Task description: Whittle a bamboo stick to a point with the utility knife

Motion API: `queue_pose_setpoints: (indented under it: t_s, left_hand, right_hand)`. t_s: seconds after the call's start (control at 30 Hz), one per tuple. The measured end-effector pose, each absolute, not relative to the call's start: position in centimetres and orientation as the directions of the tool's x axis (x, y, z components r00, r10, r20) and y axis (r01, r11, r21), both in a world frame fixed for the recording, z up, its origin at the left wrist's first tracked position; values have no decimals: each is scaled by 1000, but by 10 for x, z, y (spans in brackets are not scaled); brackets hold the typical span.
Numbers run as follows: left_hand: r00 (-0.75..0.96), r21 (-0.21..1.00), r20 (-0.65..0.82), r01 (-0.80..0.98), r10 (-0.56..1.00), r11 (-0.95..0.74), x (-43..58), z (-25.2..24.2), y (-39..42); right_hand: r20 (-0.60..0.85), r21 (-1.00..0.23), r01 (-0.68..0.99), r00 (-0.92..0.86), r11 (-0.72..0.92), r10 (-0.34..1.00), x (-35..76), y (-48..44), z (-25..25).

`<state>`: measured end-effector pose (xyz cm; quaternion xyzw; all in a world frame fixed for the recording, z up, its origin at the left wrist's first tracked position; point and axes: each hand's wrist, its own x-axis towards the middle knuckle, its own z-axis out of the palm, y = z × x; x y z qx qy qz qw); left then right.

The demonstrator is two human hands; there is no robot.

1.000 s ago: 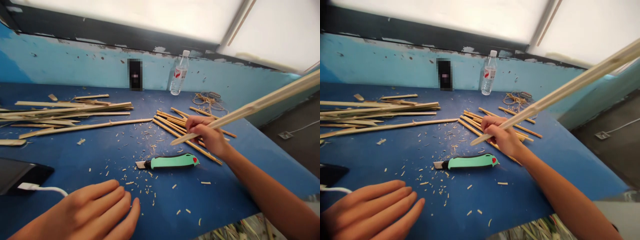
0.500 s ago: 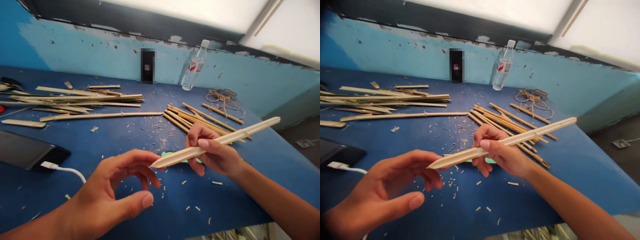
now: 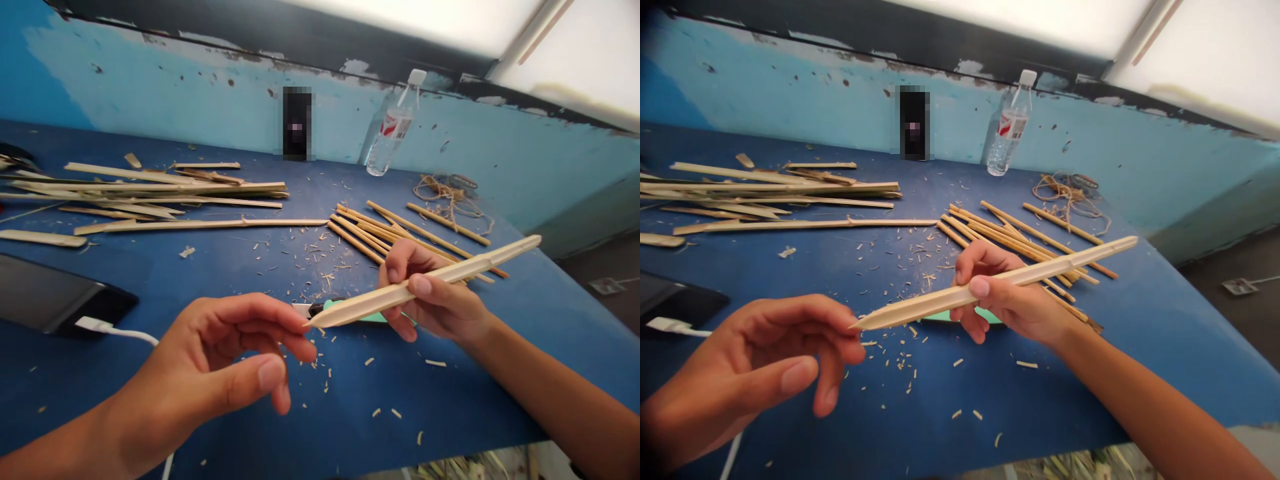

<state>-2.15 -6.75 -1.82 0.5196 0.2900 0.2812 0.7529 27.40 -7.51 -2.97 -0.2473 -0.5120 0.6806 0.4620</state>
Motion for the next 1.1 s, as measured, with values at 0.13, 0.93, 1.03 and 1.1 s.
queue_pose_setpoints:
  t_s: [0.13,0.93,1.03,1.1]
  left_hand:
    - [670,921,-182,-141,719,364,-21,-16,-67]
    - [710,948,-30,-204,703,246,-24,-20,-62]
    - [713,932,-43,-225,700,285,-23,-20,-62]
    - [739,909,-43,-250,672,333,-23,-22,-62]
  right_hand:
    - [140,-930,-365,-456,-41,879,276,-74,-32]
    - [262,-947,-301,-518,113,815,289,-73,-40]
    - [283,-944,-302,-538,132,794,288,-73,-41]
    - [300,-941,-305,-555,146,776,287,-73,-42]
